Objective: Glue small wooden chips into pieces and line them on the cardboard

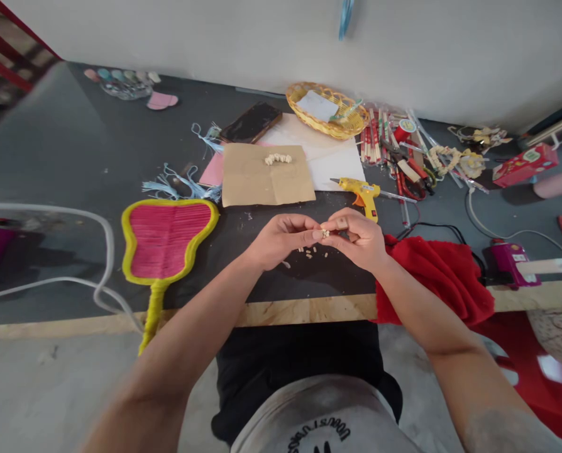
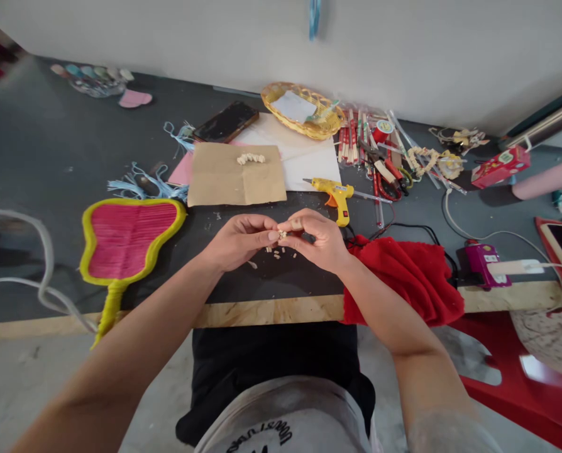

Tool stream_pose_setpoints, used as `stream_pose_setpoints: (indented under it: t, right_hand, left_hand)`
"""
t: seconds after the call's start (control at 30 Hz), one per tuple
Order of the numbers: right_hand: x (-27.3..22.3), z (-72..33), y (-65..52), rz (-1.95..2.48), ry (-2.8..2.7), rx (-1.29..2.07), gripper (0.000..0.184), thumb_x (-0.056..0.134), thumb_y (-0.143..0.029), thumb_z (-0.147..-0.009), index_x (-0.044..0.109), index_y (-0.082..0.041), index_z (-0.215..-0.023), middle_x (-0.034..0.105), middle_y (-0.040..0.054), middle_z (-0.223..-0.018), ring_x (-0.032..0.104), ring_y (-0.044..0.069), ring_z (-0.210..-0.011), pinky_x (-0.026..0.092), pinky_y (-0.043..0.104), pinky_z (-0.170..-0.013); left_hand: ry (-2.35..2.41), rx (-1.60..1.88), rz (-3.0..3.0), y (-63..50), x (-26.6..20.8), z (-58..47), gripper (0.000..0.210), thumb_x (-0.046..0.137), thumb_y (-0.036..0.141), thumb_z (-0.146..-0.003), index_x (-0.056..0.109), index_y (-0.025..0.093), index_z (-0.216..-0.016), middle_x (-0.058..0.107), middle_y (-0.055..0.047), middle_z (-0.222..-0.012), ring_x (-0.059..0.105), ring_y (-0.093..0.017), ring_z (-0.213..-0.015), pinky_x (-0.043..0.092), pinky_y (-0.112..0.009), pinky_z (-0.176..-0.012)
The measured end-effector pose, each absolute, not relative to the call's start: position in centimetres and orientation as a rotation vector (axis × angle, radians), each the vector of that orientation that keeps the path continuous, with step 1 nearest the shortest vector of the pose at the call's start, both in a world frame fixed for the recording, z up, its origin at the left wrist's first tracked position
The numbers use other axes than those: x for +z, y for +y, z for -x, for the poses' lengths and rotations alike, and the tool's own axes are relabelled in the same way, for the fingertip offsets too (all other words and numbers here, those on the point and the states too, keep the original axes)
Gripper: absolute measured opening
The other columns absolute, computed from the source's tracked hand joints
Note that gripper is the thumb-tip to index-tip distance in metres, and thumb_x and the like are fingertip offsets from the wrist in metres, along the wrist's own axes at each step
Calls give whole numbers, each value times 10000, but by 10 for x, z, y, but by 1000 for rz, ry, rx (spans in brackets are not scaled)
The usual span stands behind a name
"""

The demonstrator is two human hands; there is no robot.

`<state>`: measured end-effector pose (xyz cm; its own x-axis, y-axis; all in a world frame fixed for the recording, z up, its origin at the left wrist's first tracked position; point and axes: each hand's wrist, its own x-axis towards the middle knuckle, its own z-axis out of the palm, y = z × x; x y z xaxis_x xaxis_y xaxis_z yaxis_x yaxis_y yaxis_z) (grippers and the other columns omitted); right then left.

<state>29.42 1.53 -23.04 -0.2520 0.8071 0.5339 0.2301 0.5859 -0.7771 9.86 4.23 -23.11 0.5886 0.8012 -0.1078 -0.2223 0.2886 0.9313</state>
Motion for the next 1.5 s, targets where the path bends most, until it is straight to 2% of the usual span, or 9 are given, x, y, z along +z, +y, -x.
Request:
stream_pose_setpoints:
  t: [0.1, 0.33, 0.47, 0.87, 1.23, 1.4, 1.5]
  right_hand:
    - [-231, -295, 15, 841, -1747, 763, 285, 774, -266, -799, 703, -216, -1070, 677, 33, -910, 636, 103, -697, 573, 253, -646]
    - [-223, -294, 16, 856, -1799, 652, 100, 746, -240, -824, 742, -197, -915, 706, 34, -832, 653, 108, -691, 563, 247, -668]
    - [-225, -294, 17, 863, -1814, 632, 118, 758, -252, -813, 744, -210, -922, 713, 27, -839, 671, 120, -724, 569, 257, -690]
    - [-227, -293, 16, 879, -1907, 419, 90, 727, -247, -843, 716, -205, -923, 723, 42, -848, 687, 136, -758, 593, 262, -709]
    - [-228, -292, 17, 778, -1960, 320, 7, 700, -214, -864, 695, -216, -859, 719, 34, -825, 685, 138, -746, 596, 270, -686]
    - [-229, -292, 16, 799, -1952, 346, 120, 698, -205, -865, 710, -220, -984, 730, 44, -884, 696, 140, -794, 603, 267, -731]
    - [-230, -293, 17, 789, -1958, 338, 133, 696, -212, -867, 722, -228, -996, 730, 43, -893, 699, 141, -795, 608, 271, -733]
  left_hand:
    - [650, 770, -1063, 43, -230, -98, 240, 827, 370, -711, 748, 148, -751, 656, -11, -650, 525, -81, -589, 394, -211, -560]
    - [643, 729, -1059, 44, -226, -97, 268, 839, 393, -691, 756, 144, -740, 667, -19, -648, 533, -79, -587, 401, -203, -559]
    - [674, 735, -1034, 44, -226, -98, 279, 840, 408, -682, 765, 149, -752, 668, -20, -649, 539, -83, -601, 400, -202, -567]
    - [715, 754, -1046, 44, -229, -97, 185, 831, 308, -686, 756, 155, -758, 646, -2, -646, 530, -80, -598, 395, -208, -572]
    - [705, 754, -1006, 45, -227, -98, 219, 879, 306, -604, 747, 151, -684, 669, -14, -613, 515, -87, -558, 386, -224, -537]
    - [708, 739, -1012, 45, -225, -98, 256, 882, 347, -609, 748, 144, -688, 668, -19, -614, 522, -86, -568, 392, -220, -543]
    - [707, 733, -1056, 45, -226, -97, 268, 868, 368, -637, 757, 140, -723, 682, -32, -650, 537, -96, -592, 406, -228, -561]
